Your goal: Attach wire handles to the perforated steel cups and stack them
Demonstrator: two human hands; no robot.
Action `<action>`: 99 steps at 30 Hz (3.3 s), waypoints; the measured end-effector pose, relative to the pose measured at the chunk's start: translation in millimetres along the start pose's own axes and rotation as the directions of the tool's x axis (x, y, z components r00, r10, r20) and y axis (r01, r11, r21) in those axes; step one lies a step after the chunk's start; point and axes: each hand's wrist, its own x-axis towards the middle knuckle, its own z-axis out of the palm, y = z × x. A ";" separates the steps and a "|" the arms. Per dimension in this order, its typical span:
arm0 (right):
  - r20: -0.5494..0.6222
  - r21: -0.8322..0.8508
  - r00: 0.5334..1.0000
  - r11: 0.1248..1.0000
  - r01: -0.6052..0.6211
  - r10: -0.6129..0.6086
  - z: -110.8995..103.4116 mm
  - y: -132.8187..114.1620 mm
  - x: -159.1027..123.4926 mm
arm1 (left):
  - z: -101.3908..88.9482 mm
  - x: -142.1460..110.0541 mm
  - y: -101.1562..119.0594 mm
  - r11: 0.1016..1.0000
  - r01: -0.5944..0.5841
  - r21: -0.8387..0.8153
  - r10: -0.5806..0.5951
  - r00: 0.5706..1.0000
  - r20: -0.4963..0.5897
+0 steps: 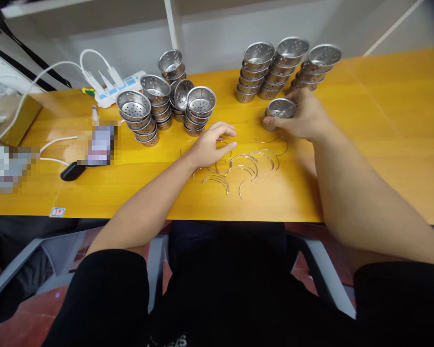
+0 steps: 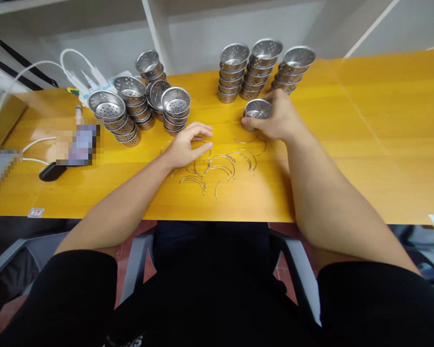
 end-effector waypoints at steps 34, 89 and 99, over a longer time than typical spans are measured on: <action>0.154 0.136 0.856 0.869 0.476 -0.493 -1.5 -91.0 -45.9 | 5.7 1.7 -22.6 0.999 0.049 -0.003 -0.049 0.998 -0.043; 0.634 0.206 0.627 0.881 0.427 -0.452 -12.6 -110.7 -60.4 | -3.9 3.7 0.4 0.998 0.058 0.015 -0.056 0.996 -0.074; 0.656 0.079 0.642 0.883 0.464 -0.396 -14.5 -122.4 -61.4 | -1.9 3.9 -8.5 1.000 0.019 0.009 -0.018 0.995 -0.095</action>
